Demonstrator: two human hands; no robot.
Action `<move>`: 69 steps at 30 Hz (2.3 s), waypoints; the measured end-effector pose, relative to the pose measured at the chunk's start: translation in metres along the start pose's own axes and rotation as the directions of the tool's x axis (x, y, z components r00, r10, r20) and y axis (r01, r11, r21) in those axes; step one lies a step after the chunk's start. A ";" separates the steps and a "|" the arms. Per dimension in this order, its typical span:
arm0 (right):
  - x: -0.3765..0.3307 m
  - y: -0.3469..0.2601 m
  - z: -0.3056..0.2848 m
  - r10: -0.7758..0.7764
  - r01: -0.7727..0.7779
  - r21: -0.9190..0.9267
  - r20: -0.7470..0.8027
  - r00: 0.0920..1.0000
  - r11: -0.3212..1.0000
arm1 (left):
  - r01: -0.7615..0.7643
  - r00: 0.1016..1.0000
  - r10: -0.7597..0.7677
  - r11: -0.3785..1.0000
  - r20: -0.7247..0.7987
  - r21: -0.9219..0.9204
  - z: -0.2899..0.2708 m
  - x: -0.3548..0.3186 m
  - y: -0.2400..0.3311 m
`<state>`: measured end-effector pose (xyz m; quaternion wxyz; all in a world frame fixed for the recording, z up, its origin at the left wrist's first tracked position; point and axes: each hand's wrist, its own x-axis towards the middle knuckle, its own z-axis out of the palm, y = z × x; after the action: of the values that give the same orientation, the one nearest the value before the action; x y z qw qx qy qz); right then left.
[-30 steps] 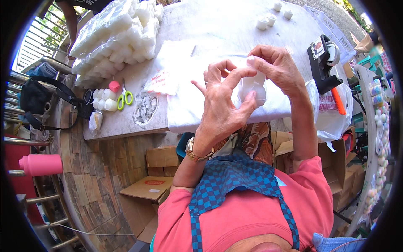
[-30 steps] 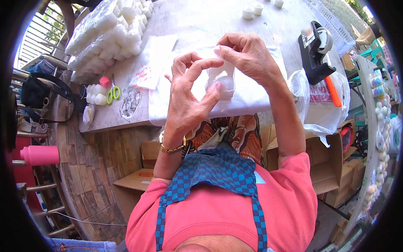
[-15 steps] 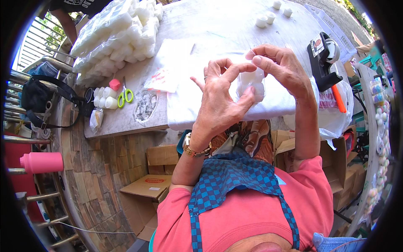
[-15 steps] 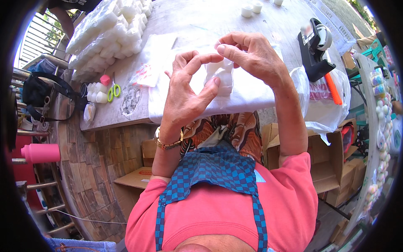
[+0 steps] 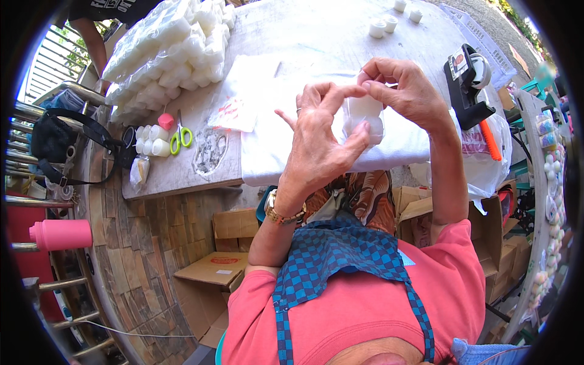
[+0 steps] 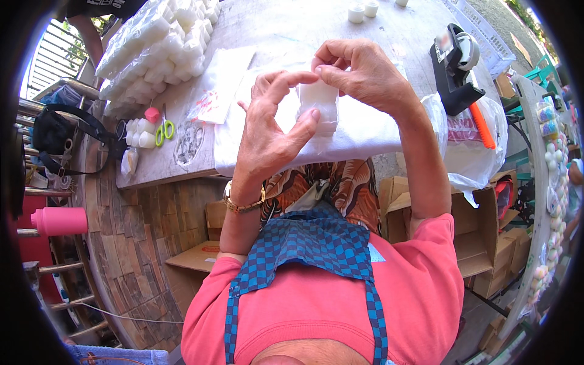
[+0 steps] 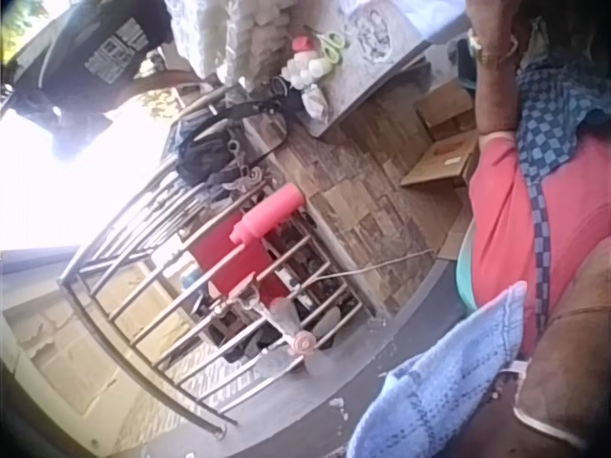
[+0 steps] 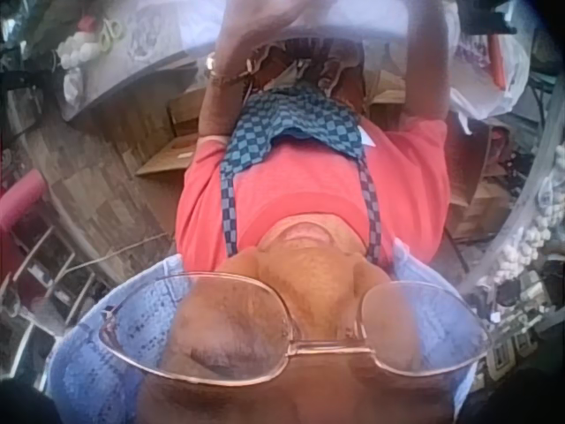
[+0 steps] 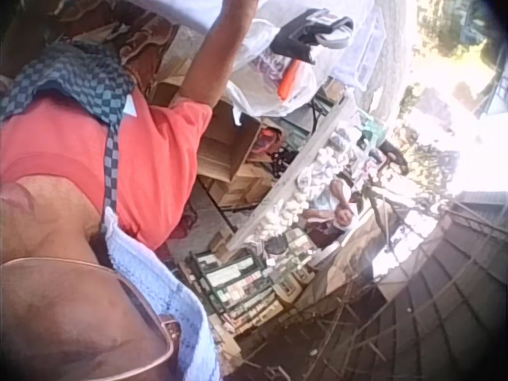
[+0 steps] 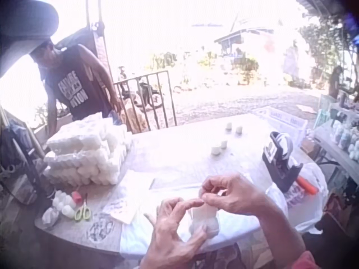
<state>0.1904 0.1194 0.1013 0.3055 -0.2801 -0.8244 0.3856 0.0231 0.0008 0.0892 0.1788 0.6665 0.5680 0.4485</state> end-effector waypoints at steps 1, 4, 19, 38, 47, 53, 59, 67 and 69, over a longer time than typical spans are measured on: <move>0.000 -0.002 0.002 -0.043 0.042 -0.039 -0.021 0.999 0.998 | 0.014 1.000 -0.015 0.999 -0.018 -0.033 0.000 0.000 0.002; -0.003 -0.002 0.007 -0.128 0.122 -0.077 -0.078 0.989 0.990 | -0.015 1.000 0.016 0.998 -0.007 0.059 -0.001 -0.001 -0.002; -0.008 -0.019 0.016 -0.332 0.259 -0.387 -0.134 0.934 0.885 | 0.033 0.999 -0.034 0.999 0.017 0.009 -0.001 -0.001 0.001; -0.019 -0.017 0.012 -0.320 0.262 -0.278 -0.188 0.929 0.924 | -0.053 0.999 0.052 0.979 -0.010 -0.199 0.009 0.009 -0.006; -0.025 -0.010 0.018 -0.314 0.262 -0.216 -0.262 0.913 0.941 | 0.053 0.998 -0.038 0.934 0.049 -0.355 0.005 0.005 -0.005; -0.038 -0.010 0.021 -0.293 0.225 -0.210 -0.400 0.868 0.951 | 0.041 0.999 -0.026 0.934 0.046 -0.355 0.004 0.004 -0.005; -0.071 -0.021 -0.027 -0.373 0.072 -0.479 -0.572 0.731 0.875 | 0.117 0.993 -0.117 0.892 0.028 -0.437 0.004 -0.001 -0.010; -0.131 0.063 -0.130 0.011 -0.570 -0.355 -0.842 0.539 0.741 | 0.050 0.994 -0.089 0.867 -0.056 -0.497 0.011 -0.010 -0.017; -0.136 0.079 -0.134 0.248 -0.525 -0.095 -0.801 0.545 0.846 | 0.024 0.992 -0.077 0.887 -0.096 -0.460 0.014 -0.011 -0.018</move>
<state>0.3942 0.1300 0.0673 0.4788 -0.6389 -0.5836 0.1482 0.0245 0.0000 0.0637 0.3106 0.5644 0.4726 0.6014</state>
